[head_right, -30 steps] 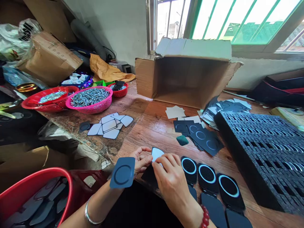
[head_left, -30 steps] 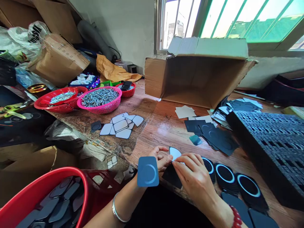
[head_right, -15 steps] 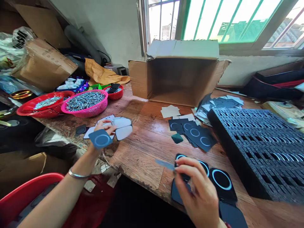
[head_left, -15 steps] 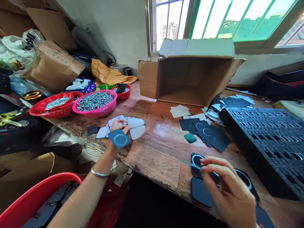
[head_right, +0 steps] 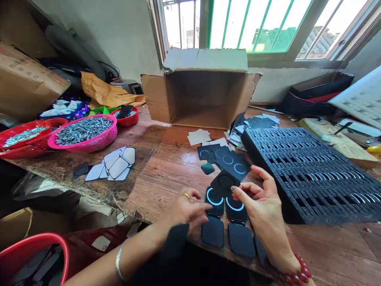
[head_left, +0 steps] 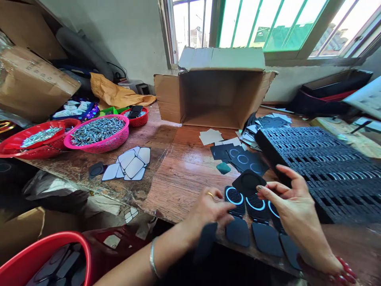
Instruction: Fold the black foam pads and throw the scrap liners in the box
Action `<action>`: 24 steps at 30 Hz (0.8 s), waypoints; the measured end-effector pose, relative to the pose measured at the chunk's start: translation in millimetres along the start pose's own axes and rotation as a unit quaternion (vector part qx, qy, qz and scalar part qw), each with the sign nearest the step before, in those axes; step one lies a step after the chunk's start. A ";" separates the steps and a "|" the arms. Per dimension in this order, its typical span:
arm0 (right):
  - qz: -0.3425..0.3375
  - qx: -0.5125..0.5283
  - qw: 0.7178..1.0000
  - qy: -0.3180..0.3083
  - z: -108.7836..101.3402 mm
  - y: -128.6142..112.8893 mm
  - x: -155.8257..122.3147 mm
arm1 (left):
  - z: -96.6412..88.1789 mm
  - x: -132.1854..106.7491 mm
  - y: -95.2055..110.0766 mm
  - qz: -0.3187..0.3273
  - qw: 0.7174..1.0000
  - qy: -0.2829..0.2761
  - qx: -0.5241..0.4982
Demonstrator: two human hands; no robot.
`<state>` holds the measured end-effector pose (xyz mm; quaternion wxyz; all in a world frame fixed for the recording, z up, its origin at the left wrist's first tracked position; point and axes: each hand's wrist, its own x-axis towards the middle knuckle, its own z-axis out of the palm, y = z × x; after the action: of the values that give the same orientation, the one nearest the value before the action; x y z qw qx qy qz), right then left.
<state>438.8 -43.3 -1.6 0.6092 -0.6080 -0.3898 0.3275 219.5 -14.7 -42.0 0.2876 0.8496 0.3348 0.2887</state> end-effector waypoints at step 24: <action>0.209 0.094 0.960 -0.158 42.9 14.6 -23.8 | -55.1 -18.9 -52.0 -0.301 0.933 -0.025 -0.197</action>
<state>391.0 -42.6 -19.8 0.5122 -0.5562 -0.3128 0.5749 149.4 19.4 -46.3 0.5307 0.6425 0.5039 0.2274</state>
